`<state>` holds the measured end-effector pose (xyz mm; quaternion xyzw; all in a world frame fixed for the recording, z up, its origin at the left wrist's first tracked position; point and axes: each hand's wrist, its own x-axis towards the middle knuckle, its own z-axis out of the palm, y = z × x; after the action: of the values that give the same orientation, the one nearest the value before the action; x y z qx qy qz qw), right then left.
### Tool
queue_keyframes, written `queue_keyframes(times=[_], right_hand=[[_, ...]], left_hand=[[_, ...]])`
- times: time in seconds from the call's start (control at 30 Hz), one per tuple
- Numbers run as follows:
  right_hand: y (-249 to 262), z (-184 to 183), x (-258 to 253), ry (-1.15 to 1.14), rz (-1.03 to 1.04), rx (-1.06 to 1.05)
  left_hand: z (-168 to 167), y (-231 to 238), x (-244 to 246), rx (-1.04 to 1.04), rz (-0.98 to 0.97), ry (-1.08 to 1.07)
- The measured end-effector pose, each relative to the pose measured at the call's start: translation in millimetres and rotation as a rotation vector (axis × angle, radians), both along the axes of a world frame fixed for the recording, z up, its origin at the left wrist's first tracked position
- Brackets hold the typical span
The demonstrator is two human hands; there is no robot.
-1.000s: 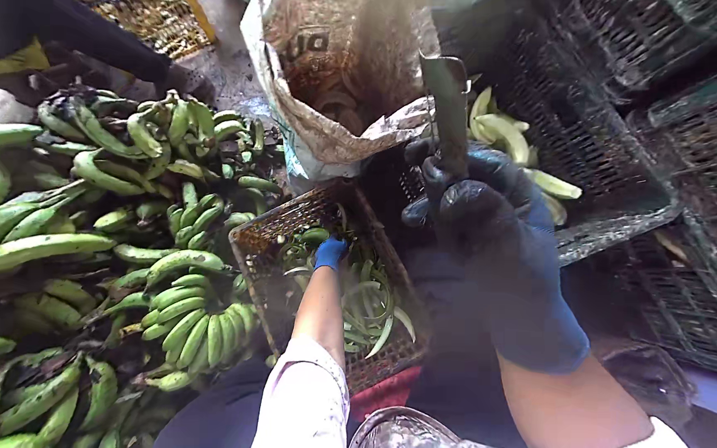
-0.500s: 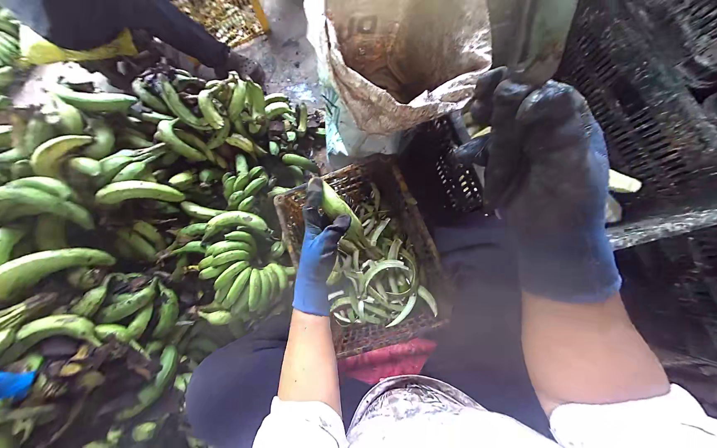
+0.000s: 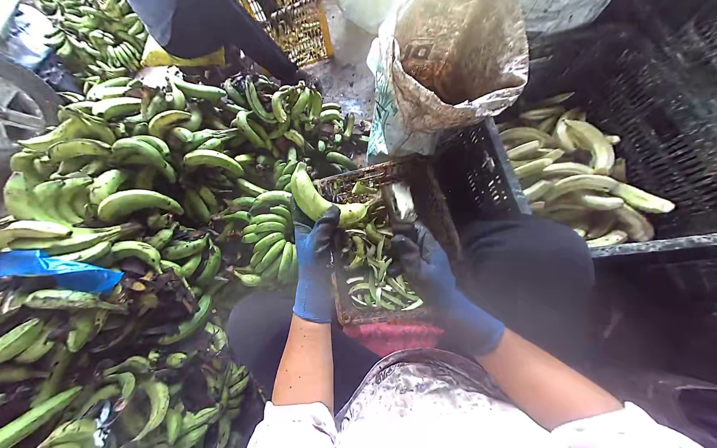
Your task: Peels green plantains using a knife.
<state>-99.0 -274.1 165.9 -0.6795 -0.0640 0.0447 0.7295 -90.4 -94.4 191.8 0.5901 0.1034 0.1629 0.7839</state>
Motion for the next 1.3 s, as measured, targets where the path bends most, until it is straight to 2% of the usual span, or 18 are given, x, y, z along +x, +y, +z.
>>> queue_keyframes(times=[0.07, 0.13, 0.17, 0.27, 0.3, 0.37, 0.43, 0.47, 0.53, 0.6, 0.73, 0.87, 0.9, 0.97, 1.07, 1.13, 1.2, 1.3], right_hand=[[2.3, 36.2, 0.3, -0.305, -0.016, 0.191], [-2.5, 47.6, 7.9, -0.477, -0.009, 0.157], [-6.9, 34.3, 7.7, -0.415, 0.054, 0.038], [-16.3, -34.7, -6.0, 0.179, 0.511, -0.363], [-14.5, -39.5, -2.4, 0.326, 0.625, -0.389], [-16.0, -13.2, 13.9, 0.451, 0.702, -0.281], [-22.9, 28.4, 44.4, 0.286, 0.566, -0.182], [-27.7, 45.8, 64.9, 0.079, 0.458, -0.220], [-36.3, 68.1, 103.6, -0.517, 0.228, -0.524], [-40.0, 78.5, 120.7, -0.870, 0.097, -0.726], [-25.9, 55.7, 110.3, -0.821, 0.086, -0.706], [-18.9, 47.9, 155.5, -0.819, -0.495, -0.834], [-21.7, 53.4, 165.2, -0.772, -0.558, -0.854], [-25.9, 62.6, 156.7, -0.730, -0.449, -0.843], [-26.1, 47.7, 113.2, -0.802, -0.013, -0.682], [-26.1, 40.4, 93.0, -0.710, 0.204, -0.604], [-21.5, 40.5, 96.2, -0.694, 0.148, -0.640], [-20.2, 39.3, 138.8, -0.864, -0.305, -0.772]], left_hand=[[-7.4, -3.1, -7.0, 0.023, -0.007, -0.063], [-7.6, -4.6, -11.7, 0.000, -0.029, -0.140], [-5.8, -2.4, -15.2, -0.036, -0.061, -0.173], [14.1, 9.1, -22.8, -0.296, -0.157, -0.188], [23.7, 16.0, -16.7, -0.402, -0.195, -0.206], [34.8, 28.4, -8.2, -0.417, -0.305, -0.206], [46.8, 28.0, -2.4, -0.314, -0.303, -0.095], [55.1, 25.7, 8.1, -0.275, -0.280, -0.023], [65.4, 24.0, 30.5, -0.210, -0.244, 0.069], [67.2, 24.9, 43.5, -0.115, -0.218, 0.085], [56.8, 10.3, 60.4, -0.103, -0.226, 0.074], [49.5, -18.7, 52.5, -0.355, -0.337, 0.187], [48.5, -16.3, 54.1, -0.406, -0.359, 0.201], [44.5, -2.1, 54.5, -0.282, -0.316, 0.184], [43.4, 10.2, 53.0, 0.098, -0.116, 0.089], [42.7, 11.2, 54.8, 0.179, -0.094, -0.037], [42.4, 3.9, 51.1, 0.120, -0.166, -0.085], [34.0, 2.5, 41.0, 0.054, -0.476, 0.113]])
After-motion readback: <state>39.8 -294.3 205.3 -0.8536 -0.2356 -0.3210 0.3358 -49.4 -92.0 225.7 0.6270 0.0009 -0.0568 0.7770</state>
